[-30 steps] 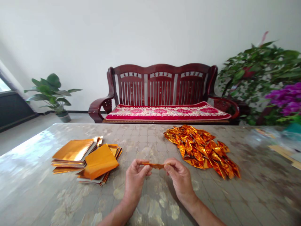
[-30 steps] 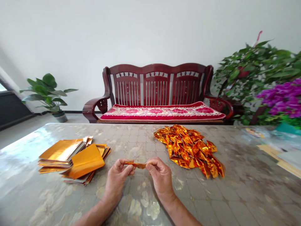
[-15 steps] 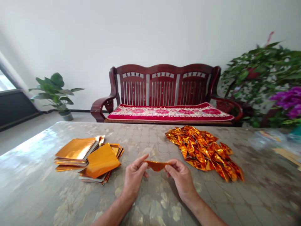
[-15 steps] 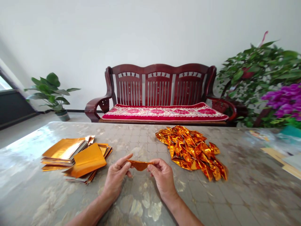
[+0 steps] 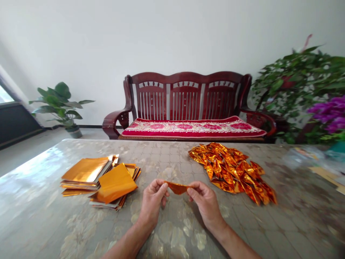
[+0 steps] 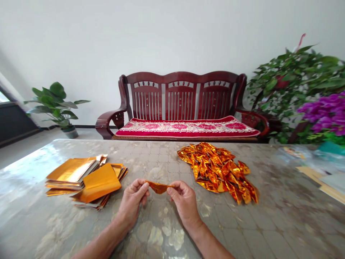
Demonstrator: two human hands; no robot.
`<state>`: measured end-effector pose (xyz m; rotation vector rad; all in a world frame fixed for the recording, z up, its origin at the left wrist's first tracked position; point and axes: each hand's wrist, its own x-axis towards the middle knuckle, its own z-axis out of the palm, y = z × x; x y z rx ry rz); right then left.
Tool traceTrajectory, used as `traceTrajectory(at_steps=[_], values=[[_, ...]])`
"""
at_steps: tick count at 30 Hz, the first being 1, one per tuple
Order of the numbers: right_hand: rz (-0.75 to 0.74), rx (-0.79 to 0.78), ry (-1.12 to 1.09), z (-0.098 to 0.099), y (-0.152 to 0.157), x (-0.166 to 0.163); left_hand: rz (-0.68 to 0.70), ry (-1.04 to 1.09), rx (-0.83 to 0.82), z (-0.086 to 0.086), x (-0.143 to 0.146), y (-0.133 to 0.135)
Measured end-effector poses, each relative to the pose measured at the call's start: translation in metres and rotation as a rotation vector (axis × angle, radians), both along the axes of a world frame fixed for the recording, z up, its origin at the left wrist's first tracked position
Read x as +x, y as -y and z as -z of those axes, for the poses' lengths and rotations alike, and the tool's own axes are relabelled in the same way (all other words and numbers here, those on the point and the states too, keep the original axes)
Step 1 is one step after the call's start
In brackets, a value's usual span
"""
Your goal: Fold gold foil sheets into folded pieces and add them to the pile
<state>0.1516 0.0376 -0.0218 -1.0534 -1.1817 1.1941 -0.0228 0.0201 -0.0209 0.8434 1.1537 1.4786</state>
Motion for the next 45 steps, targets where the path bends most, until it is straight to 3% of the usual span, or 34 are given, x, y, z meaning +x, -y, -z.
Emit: traceTrajectory(at_steps=[6,11,18,24,31,45], values=[[-0.05,0.044,0.088,-0.003,0.0,0.001,0.076,0.091,0.0,-0.004,0.005,0.001],[-0.013,0.129,0.24,-0.003,0.001,0.0,0.026,0.183,-0.07,-0.003,0.01,-0.001],[0.02,0.33,0.419,0.002,0.001,0.0,-0.058,0.1,-0.047,0.003,0.007,-0.003],[-0.013,0.264,0.494,0.008,0.003,-0.002,-0.08,0.06,-0.08,0.004,0.005,-0.005],[-0.043,0.255,0.493,-0.004,0.008,-0.001,-0.05,0.029,-0.103,0.0,0.004,-0.003],[-0.032,0.218,0.544,-0.001,0.004,-0.001,-0.05,-0.301,-0.027,0.006,0.003,-0.002]])
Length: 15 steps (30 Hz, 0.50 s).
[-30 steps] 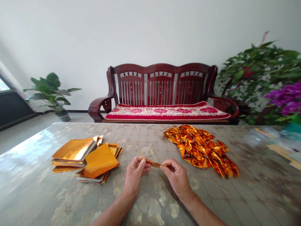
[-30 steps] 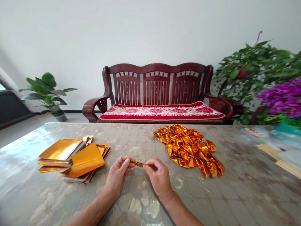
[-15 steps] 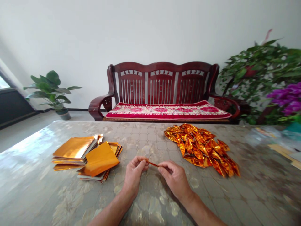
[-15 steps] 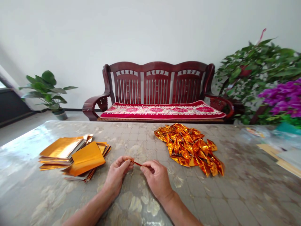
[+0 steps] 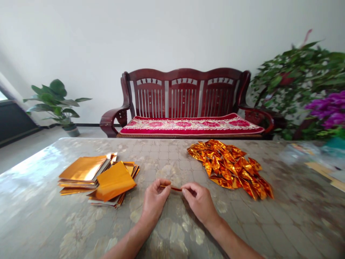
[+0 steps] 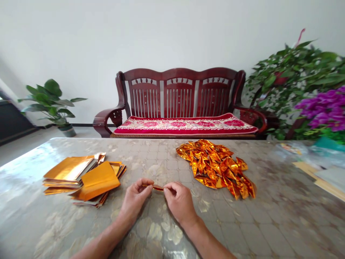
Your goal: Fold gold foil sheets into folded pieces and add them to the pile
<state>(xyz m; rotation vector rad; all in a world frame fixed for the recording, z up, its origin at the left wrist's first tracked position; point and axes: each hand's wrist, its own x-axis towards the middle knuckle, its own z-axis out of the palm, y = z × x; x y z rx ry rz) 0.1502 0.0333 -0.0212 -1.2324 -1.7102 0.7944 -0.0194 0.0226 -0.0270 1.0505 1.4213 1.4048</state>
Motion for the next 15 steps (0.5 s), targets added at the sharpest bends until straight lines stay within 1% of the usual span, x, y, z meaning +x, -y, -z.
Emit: traceTrajectory(at_steps=[5,11,15], values=[[0.047,-0.02,0.006,-0.0015,-0.0005,0.0012,0.034,-0.045,0.002,-0.0004,0.0023,0.0037],[0.056,0.024,0.054,-0.0042,0.001,0.0003,0.03,-0.123,-0.032,-0.0064,0.0052,0.0057],[0.052,0.044,0.097,-0.0044,0.001,-0.0019,0.047,-0.094,-0.032,-0.0041,0.006,0.0052]])
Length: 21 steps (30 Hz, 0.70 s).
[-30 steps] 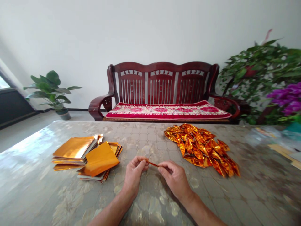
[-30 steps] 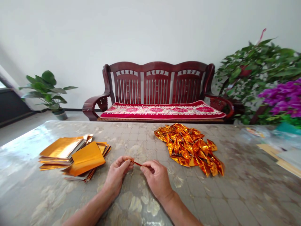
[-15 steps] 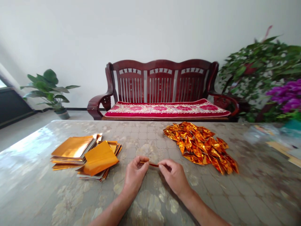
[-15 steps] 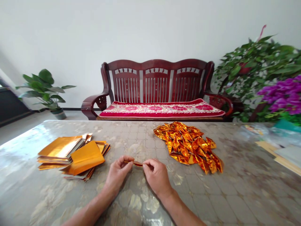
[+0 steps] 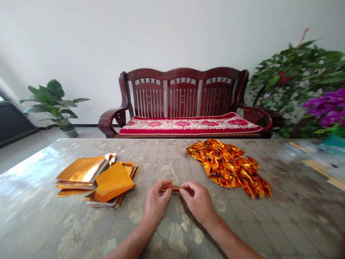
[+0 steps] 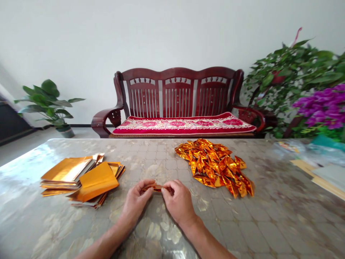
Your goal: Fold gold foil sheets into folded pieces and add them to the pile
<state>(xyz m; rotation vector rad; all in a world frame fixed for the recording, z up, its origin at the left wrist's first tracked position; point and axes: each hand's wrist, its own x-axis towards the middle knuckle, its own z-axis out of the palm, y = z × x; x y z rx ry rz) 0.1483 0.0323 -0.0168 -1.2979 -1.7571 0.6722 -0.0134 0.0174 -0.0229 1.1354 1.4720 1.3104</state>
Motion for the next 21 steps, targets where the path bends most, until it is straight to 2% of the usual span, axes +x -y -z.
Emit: traceTrajectory(at_steps=[5,11,21], values=[[0.003,-0.002,0.006,0.0,-0.002,-0.001,0.049,-0.002,0.016,0.006,0.001,0.001],[0.031,0.009,0.034,0.001,-0.003,-0.001,0.062,-0.029,0.0,0.004,0.003,0.003],[0.024,0.094,0.086,0.007,-0.001,-0.002,-0.022,0.176,-0.054,0.016,0.0,-0.01]])
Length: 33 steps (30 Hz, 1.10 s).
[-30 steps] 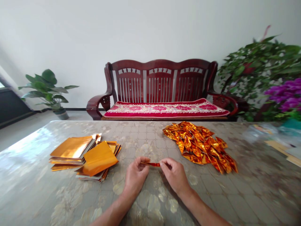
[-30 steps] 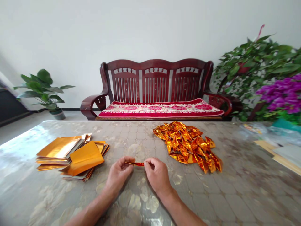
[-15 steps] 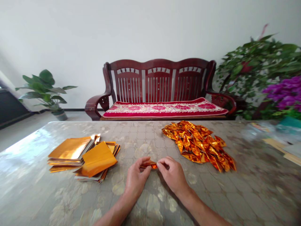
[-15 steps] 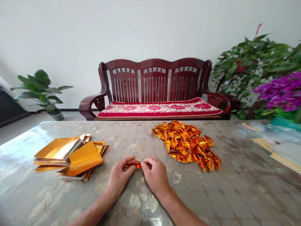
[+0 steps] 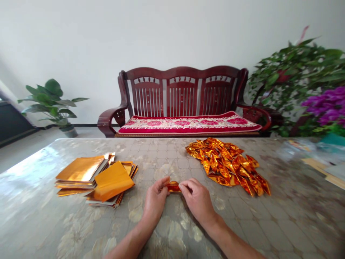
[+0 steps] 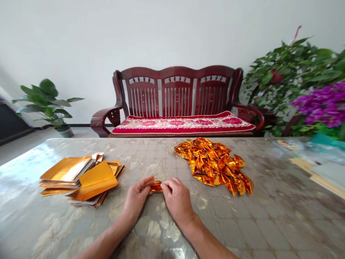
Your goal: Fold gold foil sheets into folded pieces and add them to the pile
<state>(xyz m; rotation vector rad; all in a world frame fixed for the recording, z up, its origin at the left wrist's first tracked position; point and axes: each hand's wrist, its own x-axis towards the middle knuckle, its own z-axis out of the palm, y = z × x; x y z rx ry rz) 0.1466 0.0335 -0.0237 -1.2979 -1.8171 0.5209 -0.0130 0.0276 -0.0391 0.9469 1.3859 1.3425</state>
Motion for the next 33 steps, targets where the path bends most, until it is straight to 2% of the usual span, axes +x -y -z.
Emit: traceTrajectory(at_steps=[5,9,16,19,27,33], values=[[-0.002,0.014,0.012,0.003,-0.002,0.0,-0.013,0.041,-0.014,0.001,0.0,-0.003],[-0.015,0.022,0.008,0.004,-0.002,-0.001,-0.008,-0.017,-0.017,0.002,-0.002,-0.004],[-0.023,0.014,0.012,0.003,0.0,-0.002,0.016,-0.487,0.163,-0.001,-0.011,-0.003],[-0.014,0.018,0.012,0.003,-0.001,-0.002,0.015,-0.598,0.219,-0.004,-0.013,-0.003],[-0.008,0.005,0.025,0.002,-0.002,-0.001,0.067,-0.647,0.226,-0.003,-0.014,-0.003],[0.01,-0.001,0.025,0.002,-0.002,-0.003,0.113,-0.678,0.274,-0.009,-0.01,0.0]])
